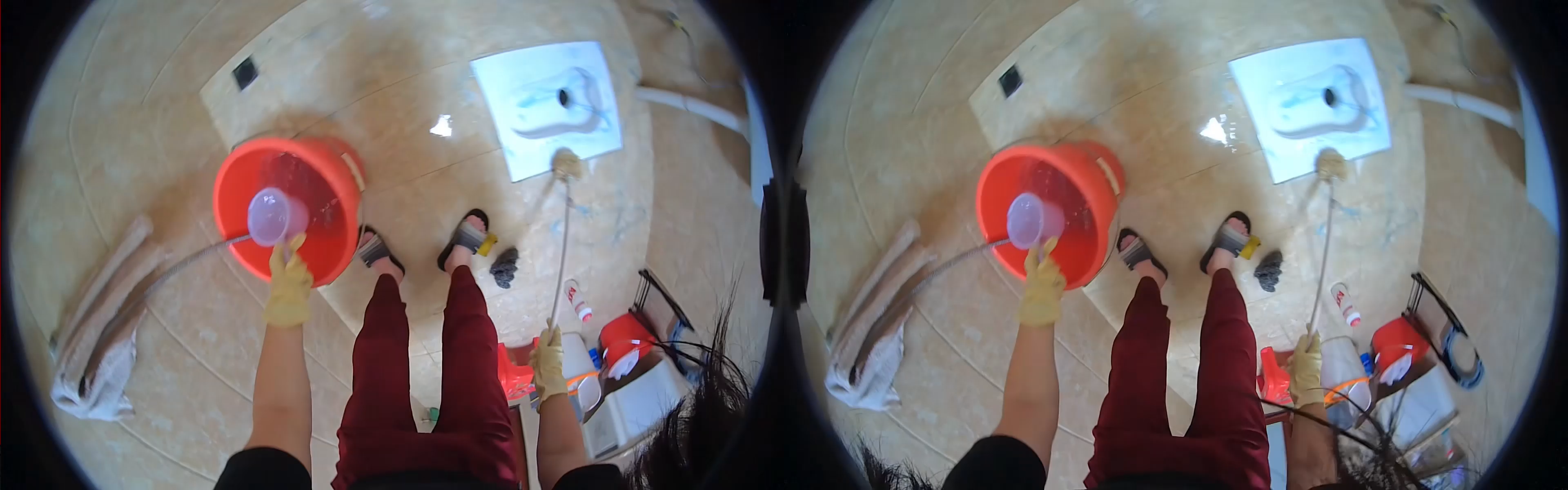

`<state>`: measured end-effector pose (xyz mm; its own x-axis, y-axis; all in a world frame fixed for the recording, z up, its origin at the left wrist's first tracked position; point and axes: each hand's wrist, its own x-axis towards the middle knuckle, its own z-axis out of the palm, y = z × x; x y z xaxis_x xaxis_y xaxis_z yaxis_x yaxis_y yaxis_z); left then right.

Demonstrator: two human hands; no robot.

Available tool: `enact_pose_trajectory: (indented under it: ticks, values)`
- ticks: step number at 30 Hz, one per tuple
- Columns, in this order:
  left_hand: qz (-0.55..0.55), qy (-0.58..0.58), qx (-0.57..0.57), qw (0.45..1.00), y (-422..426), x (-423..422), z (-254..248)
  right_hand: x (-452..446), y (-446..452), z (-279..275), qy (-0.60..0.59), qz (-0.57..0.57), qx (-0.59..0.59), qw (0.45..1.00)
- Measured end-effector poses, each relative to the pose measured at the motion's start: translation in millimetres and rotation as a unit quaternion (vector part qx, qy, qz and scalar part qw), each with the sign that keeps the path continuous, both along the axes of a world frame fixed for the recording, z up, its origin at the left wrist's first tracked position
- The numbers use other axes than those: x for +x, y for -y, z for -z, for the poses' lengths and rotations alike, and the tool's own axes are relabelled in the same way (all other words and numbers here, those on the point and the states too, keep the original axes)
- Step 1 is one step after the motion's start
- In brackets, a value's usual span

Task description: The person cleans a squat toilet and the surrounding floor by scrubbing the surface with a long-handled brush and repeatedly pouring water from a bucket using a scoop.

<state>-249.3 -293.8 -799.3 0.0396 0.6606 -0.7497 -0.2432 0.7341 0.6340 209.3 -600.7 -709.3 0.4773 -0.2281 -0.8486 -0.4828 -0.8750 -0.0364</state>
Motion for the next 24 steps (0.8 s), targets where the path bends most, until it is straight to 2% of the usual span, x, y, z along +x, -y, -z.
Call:
enact_pose_trajectory:
  ticks: [1, 3, 5, 6, 7, 9, 11, 12, 14, 15, 16, 18, 19, 20, 22, 23, 24]
  values:
    - [0.029, -0.027, 0.032, 0.999, -0.1, 10.0, -20.5, 2.4, 2.9, 4.4, -0.005, -0.011, 0.004, 1.000]
    - [0.026, -0.125, -0.106, 0.986, -25.8, 45.7, -72.4, 10.6, 45.0, 24.1, 0.015, -0.107, 0.004, 0.994]
    - [0.056, -0.128, -0.103, 0.985, -38.0, 75.7, -110.1, 10.6, 81.3, 43.5, 0.044, -0.204, 0.008, 0.978]
    - [0.067, -0.142, -0.100, 0.982, -43.9, 88.8, -124.4, 8.9, 25.1, 7.3, 0.015, -0.184, 0.017, 0.983]
    - [0.080, -0.137, -0.096, 0.983, -50.1, 100.8, -135.0, 7.7, -6.3, -5.4, 0.022, -0.171, 0.018, 0.985]
    - [0.145, -0.124, -0.091, 0.977, -64.5, 125.3, -146.9, 9.2, -53.3, -22.1, -0.057, -0.114, 0.058, 0.990]
    - [0.203, -0.137, -0.077, 0.966, -87.3, 161.4, -148.0, 15.3, -104.2, -25.5, -0.117, -0.044, 0.150, 0.981]
    - [0.246, -0.157, -0.076, 0.953, -94.0, 180.8, -145.6, 16.4, -116.1, -3.4, 0.015, -0.201, 0.248, 0.948]
    - [0.278, -0.144, -0.077, 0.947, -105.3, 217.9, -137.2, 29.8, -126.2, 76.1, 0.066, -0.354, 0.298, 0.884]
    - [0.303, -0.127, -0.067, 0.942, -115.4, 241.2, -127.1, 46.6, -145.5, 107.8, 0.097, -0.373, 0.298, 0.873]
    - [0.311, -0.123, -0.061, 0.940, -123.3, 265.0, -117.0, 74.0, -175.2, 133.1, 0.109, -0.350, 0.275, 0.889]
    - [0.352, -0.137, -0.021, 0.926, -126.2, 295.9, -103.2, 129.2, -242.3, 151.5, 0.030, -0.193, 0.198, 0.960]
    - [0.361, -0.139, -0.024, 0.922, -129.2, 308.0, -93.8, 154.8, -283.2, 125.8, -0.059, -0.031, 0.149, 0.987]
    - [0.361, -0.127, -0.013, 0.924, -134.3, 321.3, -83.1, 153.0, -283.3, 150.7, -0.020, -0.101, 0.216, 0.971]
    - [0.368, -0.117, -0.020, 0.922, -129.0, 338.6, -71.1, 118.3, -264.9, 179.5, 0.049, -0.166, 0.248, 0.953]
    - [0.363, -0.087, -0.024, 0.927, -129.7, 348.9, -67.8, 89.3, -252.7, 179.5, 0.086, -0.158, 0.224, 0.958]
    - [0.354, -0.055, -0.020, 0.933, -133.0, 357.5, -65.1, 56.5, -228.4, 194.9, 0.078, -0.153, 0.249, 0.953]
